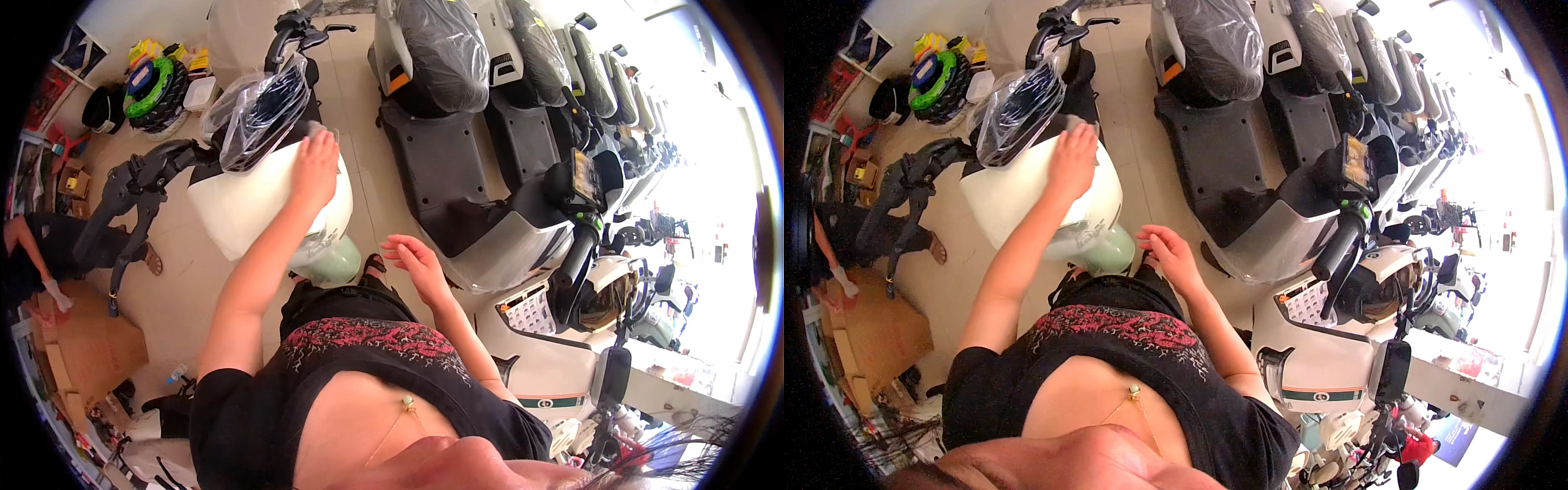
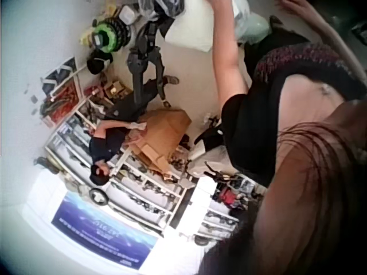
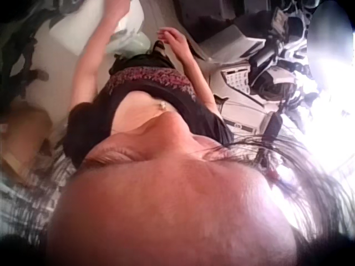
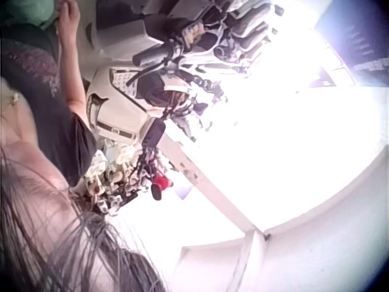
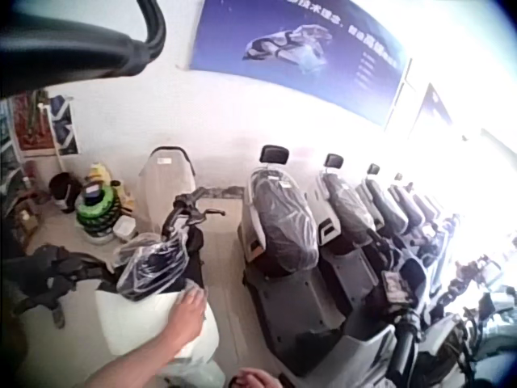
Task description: The person wrings out a cloth and wipes down the floorboard of an electric scooter. They then peel protective film from another electric scooter and wipe its front fairing and side panels using the cloth.
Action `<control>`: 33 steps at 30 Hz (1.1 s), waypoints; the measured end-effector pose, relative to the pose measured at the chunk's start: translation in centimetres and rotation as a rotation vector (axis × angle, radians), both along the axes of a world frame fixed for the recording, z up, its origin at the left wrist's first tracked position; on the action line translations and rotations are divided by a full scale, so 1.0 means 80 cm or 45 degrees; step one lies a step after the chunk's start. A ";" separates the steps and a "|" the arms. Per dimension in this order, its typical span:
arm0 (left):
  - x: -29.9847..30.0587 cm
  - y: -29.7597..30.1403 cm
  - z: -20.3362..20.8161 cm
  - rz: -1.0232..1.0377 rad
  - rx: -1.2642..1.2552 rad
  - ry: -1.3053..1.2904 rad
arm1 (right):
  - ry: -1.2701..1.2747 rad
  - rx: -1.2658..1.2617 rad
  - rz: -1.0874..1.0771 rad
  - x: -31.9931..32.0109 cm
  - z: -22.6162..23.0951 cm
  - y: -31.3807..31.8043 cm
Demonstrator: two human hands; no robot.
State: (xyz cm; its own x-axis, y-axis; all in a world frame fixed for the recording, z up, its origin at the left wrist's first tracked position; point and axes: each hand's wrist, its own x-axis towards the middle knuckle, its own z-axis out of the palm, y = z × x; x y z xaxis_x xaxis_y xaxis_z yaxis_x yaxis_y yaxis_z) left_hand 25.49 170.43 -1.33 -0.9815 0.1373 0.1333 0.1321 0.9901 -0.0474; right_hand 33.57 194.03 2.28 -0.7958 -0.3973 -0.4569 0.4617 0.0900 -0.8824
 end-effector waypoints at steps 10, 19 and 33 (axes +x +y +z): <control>0.093 0.076 -0.121 -0.404 -0.850 -0.638 | -0.091 -0.027 -0.099 0.018 -0.019 0.021; 0.161 -0.028 0.047 -0.124 0.315 -0.108 | -0.084 0.012 -0.169 0.010 -0.026 0.019; 0.138 -0.160 -0.026 0.875 0.968 0.384 | -0.057 0.084 0.055 0.000 -0.024 -0.010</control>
